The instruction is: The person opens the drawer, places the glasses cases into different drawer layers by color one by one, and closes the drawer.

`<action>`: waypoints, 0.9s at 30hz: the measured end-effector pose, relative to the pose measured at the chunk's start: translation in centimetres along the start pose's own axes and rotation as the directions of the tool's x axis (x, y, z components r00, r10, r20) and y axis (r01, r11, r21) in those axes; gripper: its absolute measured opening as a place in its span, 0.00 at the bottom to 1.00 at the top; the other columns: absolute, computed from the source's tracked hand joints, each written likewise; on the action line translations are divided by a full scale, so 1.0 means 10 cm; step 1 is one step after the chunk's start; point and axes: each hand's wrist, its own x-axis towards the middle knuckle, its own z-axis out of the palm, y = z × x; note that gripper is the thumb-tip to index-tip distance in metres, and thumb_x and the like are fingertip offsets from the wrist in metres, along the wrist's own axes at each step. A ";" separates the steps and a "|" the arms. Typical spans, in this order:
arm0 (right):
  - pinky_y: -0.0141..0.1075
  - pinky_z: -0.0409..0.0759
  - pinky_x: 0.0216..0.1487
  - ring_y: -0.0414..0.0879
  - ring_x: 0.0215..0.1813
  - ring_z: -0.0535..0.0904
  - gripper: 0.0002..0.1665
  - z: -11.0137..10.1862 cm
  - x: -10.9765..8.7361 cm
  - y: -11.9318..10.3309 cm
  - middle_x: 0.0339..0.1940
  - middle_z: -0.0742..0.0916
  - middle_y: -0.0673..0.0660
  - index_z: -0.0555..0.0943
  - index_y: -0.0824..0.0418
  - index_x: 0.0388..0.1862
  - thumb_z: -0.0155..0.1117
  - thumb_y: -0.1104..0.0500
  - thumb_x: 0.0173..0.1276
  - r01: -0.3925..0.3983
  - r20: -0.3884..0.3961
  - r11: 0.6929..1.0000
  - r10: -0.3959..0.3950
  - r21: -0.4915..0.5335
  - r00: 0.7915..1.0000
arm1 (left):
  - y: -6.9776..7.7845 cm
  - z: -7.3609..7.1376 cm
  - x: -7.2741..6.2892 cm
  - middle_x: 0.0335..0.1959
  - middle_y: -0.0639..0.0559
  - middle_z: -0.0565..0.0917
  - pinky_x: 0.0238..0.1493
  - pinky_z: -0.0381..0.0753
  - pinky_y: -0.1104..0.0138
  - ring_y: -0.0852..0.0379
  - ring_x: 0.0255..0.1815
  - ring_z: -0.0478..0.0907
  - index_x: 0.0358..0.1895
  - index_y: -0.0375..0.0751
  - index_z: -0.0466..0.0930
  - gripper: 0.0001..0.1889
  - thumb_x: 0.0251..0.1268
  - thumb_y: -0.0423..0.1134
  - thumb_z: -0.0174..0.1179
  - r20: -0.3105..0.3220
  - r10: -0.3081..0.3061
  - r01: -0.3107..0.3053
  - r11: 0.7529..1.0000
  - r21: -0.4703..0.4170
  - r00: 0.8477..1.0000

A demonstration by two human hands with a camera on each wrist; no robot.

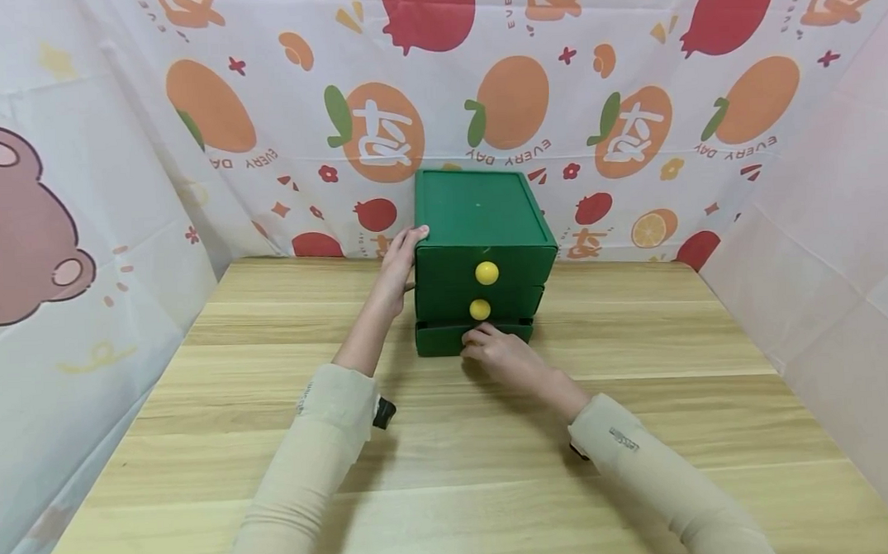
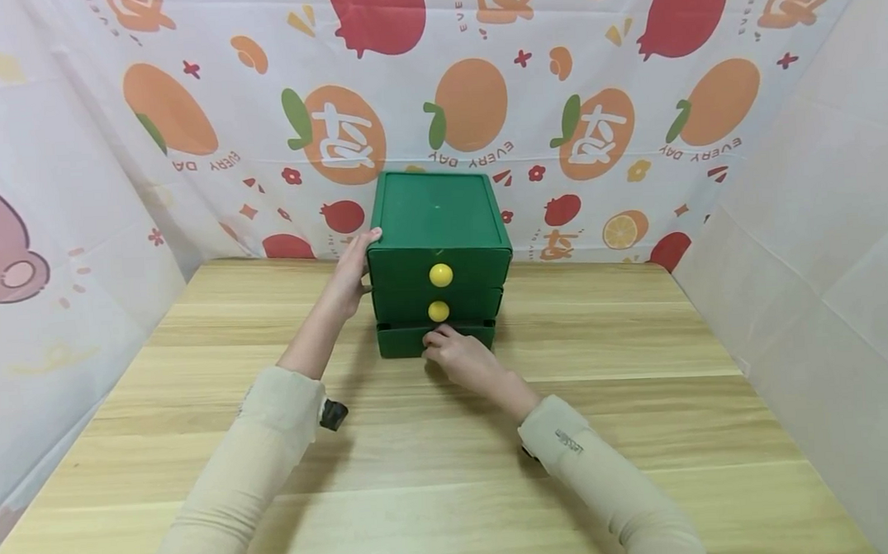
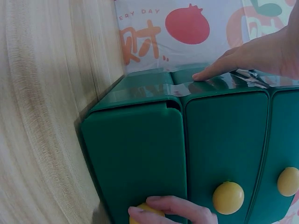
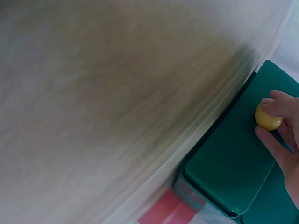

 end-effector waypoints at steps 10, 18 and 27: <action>0.32 0.78 0.38 0.49 0.52 0.73 0.13 0.04 0.03 0.04 0.47 0.79 0.56 0.84 0.60 0.41 0.61 0.72 0.61 -0.014 0.003 1.000 0.014 -0.017 1.000 | 0.01 0.01 -0.01 0.70 0.52 0.49 0.58 0.57 0.45 0.48 0.67 0.53 0.71 0.53 0.53 0.38 0.59 0.60 0.52 -0.004 0.002 -0.002 1.000 0.011 1.000; 0.33 0.78 0.38 0.49 0.50 0.73 0.14 0.04 0.04 0.06 0.46 0.79 0.55 0.84 0.60 0.41 0.62 0.73 0.59 -0.009 -0.006 1.000 0.009 -0.030 1.000 | 0.00 0.00 -0.01 0.71 0.52 0.48 0.58 0.57 0.46 0.46 0.67 0.52 0.72 0.50 0.49 0.40 0.59 0.60 0.51 0.002 0.007 -0.007 1.000 0.001 1.000; 0.33 0.77 0.39 0.50 0.50 0.72 0.13 0.07 0.04 0.09 0.46 0.79 0.55 0.84 0.61 0.40 0.62 0.73 0.58 -0.018 -0.009 1.000 0.018 -0.010 1.000 | 0.00 0.01 0.00 0.70 0.52 0.48 0.59 0.56 0.46 0.47 0.67 0.52 0.72 0.50 0.50 0.39 0.59 0.59 0.51 0.002 0.007 -0.007 1.000 0.002 1.000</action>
